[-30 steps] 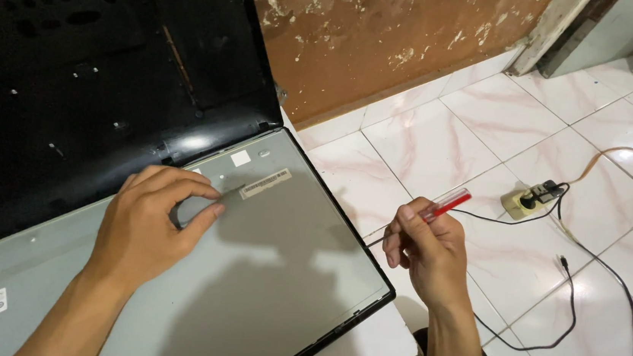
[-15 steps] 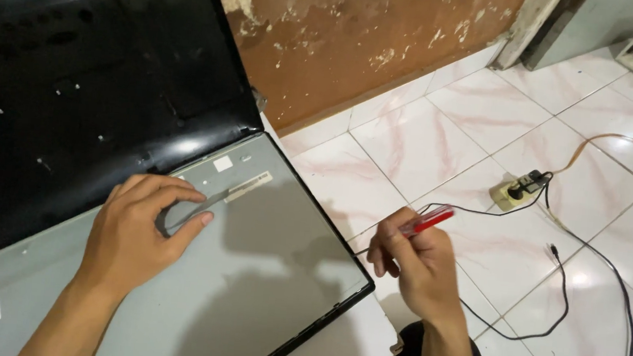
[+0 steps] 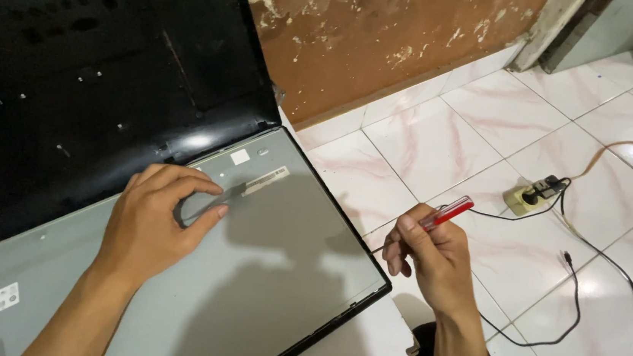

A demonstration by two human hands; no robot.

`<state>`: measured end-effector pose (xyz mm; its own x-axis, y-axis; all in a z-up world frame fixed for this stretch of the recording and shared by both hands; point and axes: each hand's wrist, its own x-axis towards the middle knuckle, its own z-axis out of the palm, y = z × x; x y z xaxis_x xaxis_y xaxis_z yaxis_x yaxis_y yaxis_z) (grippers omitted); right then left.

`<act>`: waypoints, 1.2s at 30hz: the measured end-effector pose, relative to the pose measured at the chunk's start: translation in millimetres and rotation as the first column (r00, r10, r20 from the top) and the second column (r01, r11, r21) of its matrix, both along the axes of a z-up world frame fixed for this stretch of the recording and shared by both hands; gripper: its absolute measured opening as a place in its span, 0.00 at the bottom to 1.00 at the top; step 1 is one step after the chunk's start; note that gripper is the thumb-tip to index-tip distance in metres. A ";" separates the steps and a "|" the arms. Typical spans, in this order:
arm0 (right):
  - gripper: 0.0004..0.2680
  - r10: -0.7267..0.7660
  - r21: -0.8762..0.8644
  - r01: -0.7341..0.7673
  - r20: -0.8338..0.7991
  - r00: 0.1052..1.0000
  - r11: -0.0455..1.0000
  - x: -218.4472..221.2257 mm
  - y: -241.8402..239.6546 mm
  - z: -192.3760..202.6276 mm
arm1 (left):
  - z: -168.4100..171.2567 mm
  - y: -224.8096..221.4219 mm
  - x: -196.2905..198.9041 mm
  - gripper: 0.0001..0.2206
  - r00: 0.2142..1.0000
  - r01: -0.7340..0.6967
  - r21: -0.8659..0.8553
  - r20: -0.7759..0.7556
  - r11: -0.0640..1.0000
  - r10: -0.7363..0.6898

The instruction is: Disassembling a computer monitor by cleaning the exterior with a brush and prying open the plastic housing with a screwdriver to remove the internal panel.

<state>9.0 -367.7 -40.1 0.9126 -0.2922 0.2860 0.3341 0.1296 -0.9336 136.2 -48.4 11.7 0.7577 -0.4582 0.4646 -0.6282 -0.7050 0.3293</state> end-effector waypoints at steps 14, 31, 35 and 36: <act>0.10 0.214 0.532 -0.132 -0.095 0.972 0.837 30.2 -8.8 -56.9 | -6.0 4.1 5.4 0.08 0.998 0.055 -0.029 0.015 0.998 -0.054; 0.09 0.074 -0.508 -0.143 -0.153 0.985 0.849 -3.0 -2.5 57.8 | -7.9 6.7 7.7 0.08 0.999 0.049 0.009 0.022 0.999 -0.049; 0.10 0.128 -0.292 -0.190 -0.218 0.967 0.937 12.8 -9.8 39.0 | -11.2 6.8 8.8 0.09 0.999 0.035 0.003 0.016 0.999 -0.035; 0.10 0.143 -0.203 -0.185 -0.205 0.968 0.961 16.2 -14.0 29.1 | -11.0 6.8 8.7 0.10 0.999 0.034 -0.005 0.011 0.999 -0.034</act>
<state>25.2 -381.7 -10.9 0.9858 -0.0830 0.1461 0.1425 -0.0470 -0.9887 144.9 -41.6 0.8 0.7364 -0.4816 0.4752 -0.6556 -0.6814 0.3255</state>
